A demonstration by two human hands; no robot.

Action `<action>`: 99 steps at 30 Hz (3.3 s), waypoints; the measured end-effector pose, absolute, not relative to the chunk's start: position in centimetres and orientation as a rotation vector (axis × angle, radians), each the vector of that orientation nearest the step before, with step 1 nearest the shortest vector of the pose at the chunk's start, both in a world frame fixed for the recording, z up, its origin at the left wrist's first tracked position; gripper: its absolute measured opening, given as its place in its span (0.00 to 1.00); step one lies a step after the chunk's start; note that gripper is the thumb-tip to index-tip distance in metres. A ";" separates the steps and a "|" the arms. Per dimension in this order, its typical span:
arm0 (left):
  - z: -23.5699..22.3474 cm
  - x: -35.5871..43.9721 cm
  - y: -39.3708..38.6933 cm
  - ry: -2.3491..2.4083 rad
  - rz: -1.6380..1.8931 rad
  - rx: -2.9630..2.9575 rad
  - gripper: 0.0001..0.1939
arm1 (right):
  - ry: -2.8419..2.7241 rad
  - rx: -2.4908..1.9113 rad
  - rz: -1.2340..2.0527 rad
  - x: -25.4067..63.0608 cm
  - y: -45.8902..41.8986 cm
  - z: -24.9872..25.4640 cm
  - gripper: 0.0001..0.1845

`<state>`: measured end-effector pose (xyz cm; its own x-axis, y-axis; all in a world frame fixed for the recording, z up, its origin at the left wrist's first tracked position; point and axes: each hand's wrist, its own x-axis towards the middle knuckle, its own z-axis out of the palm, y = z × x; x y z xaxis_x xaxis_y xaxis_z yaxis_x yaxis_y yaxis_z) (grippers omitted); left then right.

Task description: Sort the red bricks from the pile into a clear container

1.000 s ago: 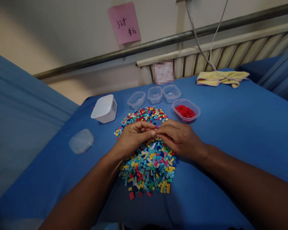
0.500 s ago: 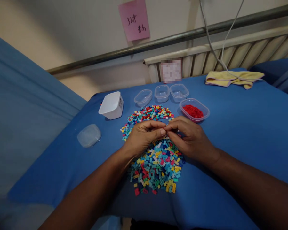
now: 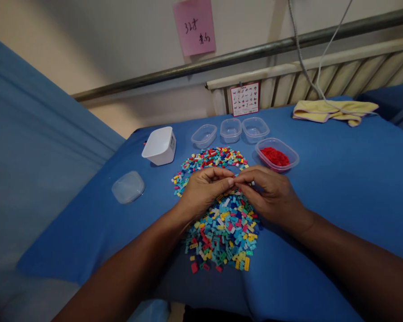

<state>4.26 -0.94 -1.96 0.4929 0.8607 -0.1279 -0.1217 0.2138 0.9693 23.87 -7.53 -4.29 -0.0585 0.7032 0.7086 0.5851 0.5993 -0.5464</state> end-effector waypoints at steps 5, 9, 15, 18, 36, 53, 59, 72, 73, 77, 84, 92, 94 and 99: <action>-2.1 4.1 -0.5 0.781 0.704 1.102 0.18 | -1.758 -1.082 0.164 24.2 -7.4 -4.3 0.07; -2.1 4.2 -0.6 0.813 0.734 1.120 0.16 | -1.815 -1.070 0.134 24.2 -7.3 -4.2 0.08; -1.6 4.1 -0.9 0.798 0.730 1.197 0.17 | -1.847 -1.108 0.084 24.1 -7.4 -3.4 0.07; -1.4 4.0 -0.9 0.790 0.732 1.185 0.20 | -1.879 -1.062 0.067 24.2 -7.3 -3.0 0.06; -1.5 3.3 0.3 0.874 0.859 1.363 0.20 | -1.859 -1.129 -0.116 26.7 -6.8 -2.5 0.09; -5.4 -4.5 10.5 1.348 1.226 1.865 0.25 | -2.021 -1.265 0.085 26.0 -5.9 -5.9 0.27; -5.1 -2.8 9.5 1.153 1.270 1.742 0.29 | -2.010 -1.693 0.243 23.4 -2.3 -8.1 0.49; -6.4 -4.3 11.7 1.232 1.400 1.781 0.29 | -2.237 -1.492 0.270 20.5 -2.9 -4.5 0.40; -6.5 -4.2 11.8 1.228 1.399 1.780 0.29 | -2.210 -1.580 0.281 20.6 -1.6 -4.5 0.41; -6.8 -4.2 11.8 1.219 1.408 1.766 0.31 | -2.281 -1.718 0.361 19.1 1.0 -4.7 0.45; -7.4 -4.1 12.3 1.234 1.415 1.746 0.34 | -2.479 -1.626 0.325 15.8 0.1 -3.8 0.50; -7.2 -4.0 11.9 1.273 1.410 1.730 0.35 | -2.481 -1.721 0.331 13.6 2.8 -3.5 0.53; -7.4 -3.9 12.0 1.263 1.405 1.723 0.36 | -2.535 -1.649 0.346 12.7 1.9 -3.4 0.55; -7.4 -4.0 12.4 1.246 1.423 1.641 0.38 | -2.519 -1.679 0.307 10.2 1.6 -2.8 0.53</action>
